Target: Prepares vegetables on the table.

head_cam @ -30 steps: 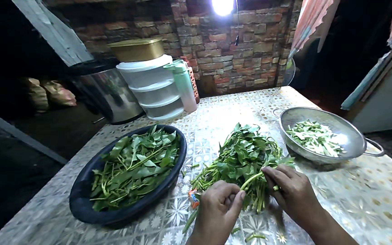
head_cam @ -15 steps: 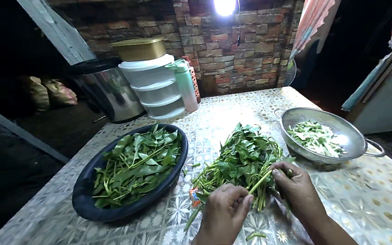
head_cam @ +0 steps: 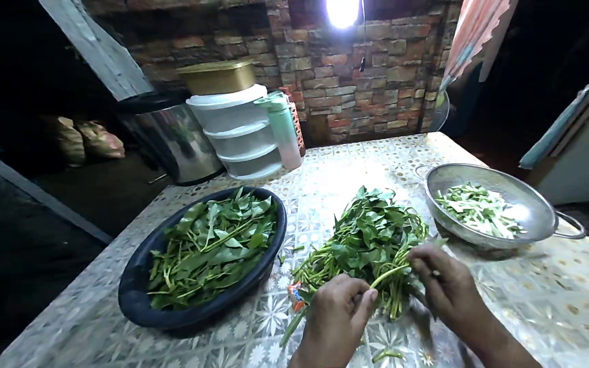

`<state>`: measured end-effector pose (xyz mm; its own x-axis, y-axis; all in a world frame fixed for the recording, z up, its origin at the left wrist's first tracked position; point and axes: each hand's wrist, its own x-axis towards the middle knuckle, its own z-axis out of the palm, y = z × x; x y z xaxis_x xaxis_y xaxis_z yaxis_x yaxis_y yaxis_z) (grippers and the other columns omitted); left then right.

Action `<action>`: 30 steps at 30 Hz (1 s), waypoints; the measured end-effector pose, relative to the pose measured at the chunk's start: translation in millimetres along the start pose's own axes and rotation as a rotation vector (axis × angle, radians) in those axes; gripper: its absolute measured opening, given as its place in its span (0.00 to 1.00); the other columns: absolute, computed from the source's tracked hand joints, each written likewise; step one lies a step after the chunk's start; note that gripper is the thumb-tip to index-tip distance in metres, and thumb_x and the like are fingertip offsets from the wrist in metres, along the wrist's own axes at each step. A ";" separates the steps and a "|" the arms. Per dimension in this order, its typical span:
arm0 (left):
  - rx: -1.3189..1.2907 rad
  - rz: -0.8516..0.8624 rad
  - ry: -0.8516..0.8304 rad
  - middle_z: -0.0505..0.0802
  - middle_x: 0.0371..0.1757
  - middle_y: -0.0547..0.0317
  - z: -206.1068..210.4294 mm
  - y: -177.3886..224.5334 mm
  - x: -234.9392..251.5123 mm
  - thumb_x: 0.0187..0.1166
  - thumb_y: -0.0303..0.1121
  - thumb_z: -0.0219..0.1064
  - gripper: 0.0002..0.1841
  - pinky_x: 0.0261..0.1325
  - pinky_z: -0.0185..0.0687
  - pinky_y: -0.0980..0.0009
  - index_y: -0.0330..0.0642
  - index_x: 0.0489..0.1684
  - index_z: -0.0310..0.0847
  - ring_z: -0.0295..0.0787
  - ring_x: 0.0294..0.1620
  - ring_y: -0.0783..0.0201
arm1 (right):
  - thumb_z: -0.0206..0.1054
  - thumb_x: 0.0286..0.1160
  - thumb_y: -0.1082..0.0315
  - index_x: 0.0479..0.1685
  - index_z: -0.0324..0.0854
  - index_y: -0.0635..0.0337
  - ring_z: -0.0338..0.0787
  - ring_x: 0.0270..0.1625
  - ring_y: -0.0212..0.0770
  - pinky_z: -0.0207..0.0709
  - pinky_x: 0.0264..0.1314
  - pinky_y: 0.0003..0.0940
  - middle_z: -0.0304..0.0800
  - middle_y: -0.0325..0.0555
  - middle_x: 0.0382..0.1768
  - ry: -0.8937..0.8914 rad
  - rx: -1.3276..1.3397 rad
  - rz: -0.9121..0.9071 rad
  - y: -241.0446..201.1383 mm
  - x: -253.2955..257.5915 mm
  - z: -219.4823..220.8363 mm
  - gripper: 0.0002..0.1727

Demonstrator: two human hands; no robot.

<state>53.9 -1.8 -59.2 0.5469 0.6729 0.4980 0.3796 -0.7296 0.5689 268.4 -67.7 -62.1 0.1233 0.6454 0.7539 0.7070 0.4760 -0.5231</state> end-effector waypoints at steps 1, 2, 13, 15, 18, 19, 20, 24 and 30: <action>-0.005 -0.006 -0.005 0.89 0.26 0.65 -0.6 0.4 0.3 0.77 0.41 0.69 0.11 0.30 0.81 0.80 0.45 0.33 0.94 0.82 0.24 0.76 | 0.56 0.89 0.60 0.46 0.86 0.60 0.88 0.39 0.29 0.85 0.44 0.23 0.89 0.44 0.37 -0.039 -0.059 -0.040 -1.7 -2.2 5.0 0.16; -0.015 -0.011 -0.009 0.89 0.26 0.65 -1.1 0.6 0.6 0.77 0.41 0.69 0.11 0.30 0.80 0.80 0.45 0.33 0.94 0.82 0.24 0.77 | 0.57 0.89 0.59 0.46 0.86 0.58 0.88 0.35 0.31 0.85 0.39 0.25 0.89 0.43 0.35 -0.065 -0.126 -0.082 -3.1 -4.0 9.5 0.15; -0.277 -0.036 -0.094 0.90 0.32 0.66 -5.8 0.8 1.5 0.80 0.38 0.69 0.10 0.33 0.79 0.85 0.43 0.40 0.94 0.82 0.29 0.81 | 0.65 0.71 0.65 0.37 0.89 0.54 0.78 0.18 0.34 0.72 0.16 0.27 0.80 0.39 0.22 -0.072 -0.360 -0.233 -5.9 -8.7 20.3 0.08; -0.292 -0.043 -0.123 0.90 0.33 0.65 -6.9 1.5 1.5 0.79 0.37 0.69 0.10 0.34 0.81 0.85 0.42 0.41 0.94 0.83 0.29 0.80 | 0.65 0.70 0.65 0.36 0.89 0.55 0.80 0.19 0.33 0.74 0.17 0.26 0.82 0.39 0.23 -0.046 -0.298 -0.196 -4.1 -9.6 20.6 0.08; -0.290 -0.032 -0.125 0.89 0.31 0.66 -7.5 3.0 2.3 0.79 0.38 0.69 0.10 0.32 0.78 0.85 0.42 0.38 0.93 0.81 0.27 0.81 | 0.65 0.68 0.67 0.37 0.90 0.57 0.85 0.28 0.26 0.79 0.31 0.19 0.88 0.39 0.27 -0.005 -0.110 -0.056 -6.8 -9.7 19.9 0.09; -0.292 -0.027 -0.123 0.89 0.30 0.66 -8.3 3.7 2.4 0.79 0.38 0.69 0.10 0.31 0.77 0.86 0.42 0.38 0.93 0.80 0.27 0.81 | 0.64 0.68 0.68 0.36 0.90 0.59 0.85 0.32 0.23 0.79 0.36 0.15 0.89 0.39 0.29 0.005 -0.028 0.006 -9.3 -8.7 18.9 0.09; -0.296 -0.020 -0.120 0.89 0.30 0.66 -8.8 4.4 2.3 0.79 0.38 0.69 0.10 0.31 0.77 0.86 0.42 0.38 0.93 0.80 0.27 0.81 | 0.65 0.68 0.69 0.36 0.90 0.60 0.85 0.34 0.20 0.79 0.39 0.12 0.90 0.38 0.31 0.017 0.045 0.061 -11.3 -7.2 17.9 0.09; -0.301 0.004 -0.117 0.89 0.30 0.64 -9.2 6.9 2.0 0.80 0.37 0.69 0.10 0.33 0.78 0.85 0.41 0.38 0.93 0.81 0.29 0.80 | 0.64 0.68 0.71 0.35 0.91 0.59 0.85 0.35 0.15 0.79 0.39 0.10 0.92 0.33 0.34 0.033 0.233 0.248 -16.6 -5.6 17.1 0.09; -0.272 -0.026 -0.164 0.90 0.31 0.62 -8.1 5.7 1.2 0.80 0.36 0.69 0.10 0.35 0.80 0.82 0.40 0.37 0.92 0.83 0.29 0.77 | 0.62 0.77 0.71 0.41 0.90 0.55 0.79 0.21 0.22 0.76 0.22 0.19 0.87 0.30 0.27 0.223 0.458 0.524 -4.6 6.6 -12.1 0.10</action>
<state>50.7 -4.2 -50.1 0.6610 0.6460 0.3818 0.1932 -0.6382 0.7452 274.4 -72.8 -49.9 0.5394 0.7431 0.3961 0.1598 0.3715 -0.9146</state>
